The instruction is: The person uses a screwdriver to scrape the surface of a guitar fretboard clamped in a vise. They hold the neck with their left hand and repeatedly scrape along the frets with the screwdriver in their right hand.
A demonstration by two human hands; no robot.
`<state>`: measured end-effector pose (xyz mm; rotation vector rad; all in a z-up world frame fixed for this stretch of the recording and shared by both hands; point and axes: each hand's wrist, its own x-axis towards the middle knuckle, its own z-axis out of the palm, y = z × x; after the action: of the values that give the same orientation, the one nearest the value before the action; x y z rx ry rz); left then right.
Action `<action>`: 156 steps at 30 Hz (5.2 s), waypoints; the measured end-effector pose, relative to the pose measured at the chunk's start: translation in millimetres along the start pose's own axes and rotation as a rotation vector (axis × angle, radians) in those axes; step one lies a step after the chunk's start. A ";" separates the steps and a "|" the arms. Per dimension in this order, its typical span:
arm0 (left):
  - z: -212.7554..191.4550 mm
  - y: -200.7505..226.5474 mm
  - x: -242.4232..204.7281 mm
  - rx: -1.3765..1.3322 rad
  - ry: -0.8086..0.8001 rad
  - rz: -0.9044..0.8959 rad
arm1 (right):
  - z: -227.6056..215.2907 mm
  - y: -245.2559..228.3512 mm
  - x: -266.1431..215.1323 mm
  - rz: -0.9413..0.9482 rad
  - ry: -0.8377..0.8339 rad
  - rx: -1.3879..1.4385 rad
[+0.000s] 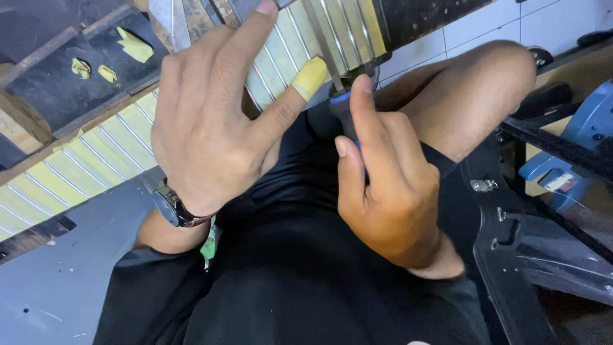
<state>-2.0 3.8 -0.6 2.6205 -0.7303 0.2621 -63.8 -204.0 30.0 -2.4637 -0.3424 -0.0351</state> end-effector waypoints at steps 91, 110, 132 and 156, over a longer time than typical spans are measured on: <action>-1.2 -2.5 4.0 -0.128 -0.130 -0.152 | -1.1 24.4 -62.6 0.096 0.049 0.234; 4.3 -9.1 4.7 -0.094 -0.043 0.004 | -11.1 11.3 -7.9 0.033 -0.022 0.112; 1.5 -6.1 2.3 -0.100 -0.053 -0.042 | -7.5 13.8 -40.0 0.095 -0.002 0.188; 9.1 -19.1 -7.8 -0.008 -0.015 0.162 | -9.2 6.9 12.3 0.029 -0.032 0.111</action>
<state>2.1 18.3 -17.4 2.5618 -0.9481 0.2861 -49.6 -211.9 34.5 -2.3610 -0.3140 0.0352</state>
